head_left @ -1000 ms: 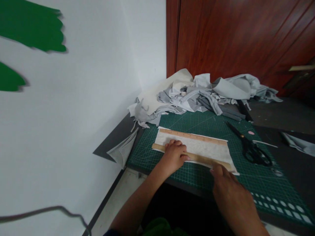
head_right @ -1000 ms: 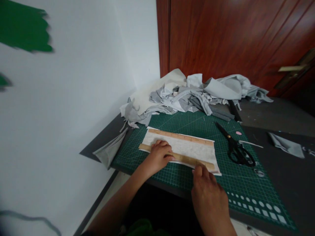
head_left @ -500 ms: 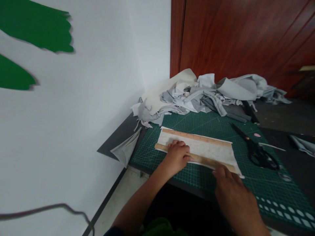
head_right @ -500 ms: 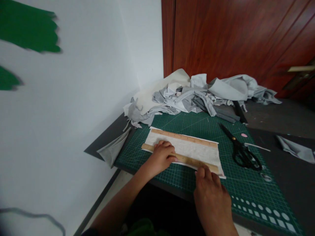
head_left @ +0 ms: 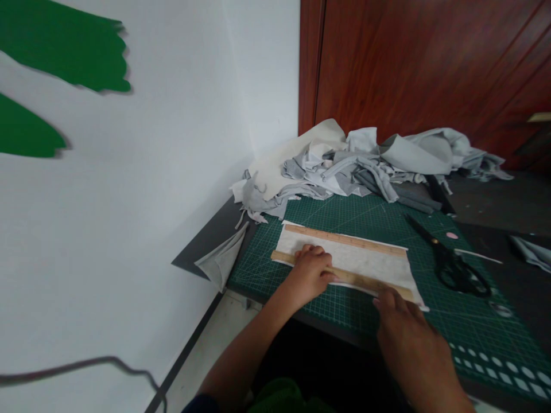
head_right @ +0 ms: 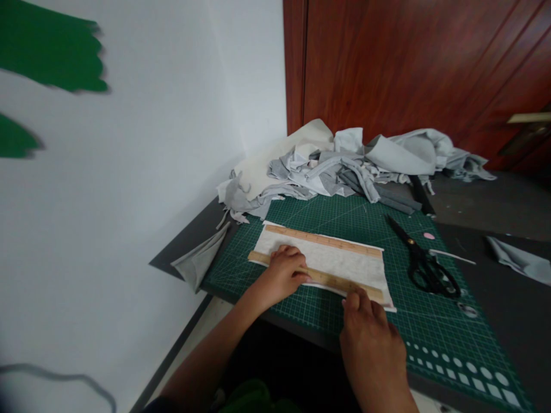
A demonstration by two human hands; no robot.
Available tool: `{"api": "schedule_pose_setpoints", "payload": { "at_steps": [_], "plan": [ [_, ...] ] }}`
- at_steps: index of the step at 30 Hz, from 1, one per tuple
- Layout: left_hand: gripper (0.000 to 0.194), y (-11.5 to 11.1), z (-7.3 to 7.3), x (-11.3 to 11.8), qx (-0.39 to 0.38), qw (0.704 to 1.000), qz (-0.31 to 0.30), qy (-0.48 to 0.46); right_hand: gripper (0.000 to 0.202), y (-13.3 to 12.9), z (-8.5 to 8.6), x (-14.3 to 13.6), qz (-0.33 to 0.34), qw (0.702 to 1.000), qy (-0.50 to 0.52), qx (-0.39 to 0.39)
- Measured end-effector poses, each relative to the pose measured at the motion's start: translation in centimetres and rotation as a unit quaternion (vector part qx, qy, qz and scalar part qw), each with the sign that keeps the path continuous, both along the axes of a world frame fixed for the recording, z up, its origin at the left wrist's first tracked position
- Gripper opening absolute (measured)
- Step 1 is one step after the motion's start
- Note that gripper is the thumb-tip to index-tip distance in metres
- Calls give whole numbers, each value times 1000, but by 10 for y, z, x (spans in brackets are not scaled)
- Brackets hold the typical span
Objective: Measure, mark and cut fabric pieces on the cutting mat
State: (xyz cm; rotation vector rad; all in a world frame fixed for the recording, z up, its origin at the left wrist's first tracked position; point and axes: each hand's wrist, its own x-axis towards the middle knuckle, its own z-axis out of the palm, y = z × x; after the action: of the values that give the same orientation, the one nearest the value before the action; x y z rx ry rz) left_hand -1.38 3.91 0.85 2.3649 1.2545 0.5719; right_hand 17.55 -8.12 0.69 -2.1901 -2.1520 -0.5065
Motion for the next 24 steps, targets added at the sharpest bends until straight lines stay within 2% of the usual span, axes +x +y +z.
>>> {"api": "schedule_pose_setpoints", "payload": {
  "at_steps": [16, 21, 24],
  "plan": [
    [14, 0, 0, 0, 4, 1000, -1, 16, 11, 1, 2, -1, -11, 1000, -2, -4],
    [22, -2, 2, 2, 18, 1000, 0, 21, 11, 1, 3, -1, -8, 1000, -9, -3],
    [25, -4, 3, 7, 31, 999, 22, 35, 12, 2, 6, -3, -9, 1000, -7, -17]
  ]
}}
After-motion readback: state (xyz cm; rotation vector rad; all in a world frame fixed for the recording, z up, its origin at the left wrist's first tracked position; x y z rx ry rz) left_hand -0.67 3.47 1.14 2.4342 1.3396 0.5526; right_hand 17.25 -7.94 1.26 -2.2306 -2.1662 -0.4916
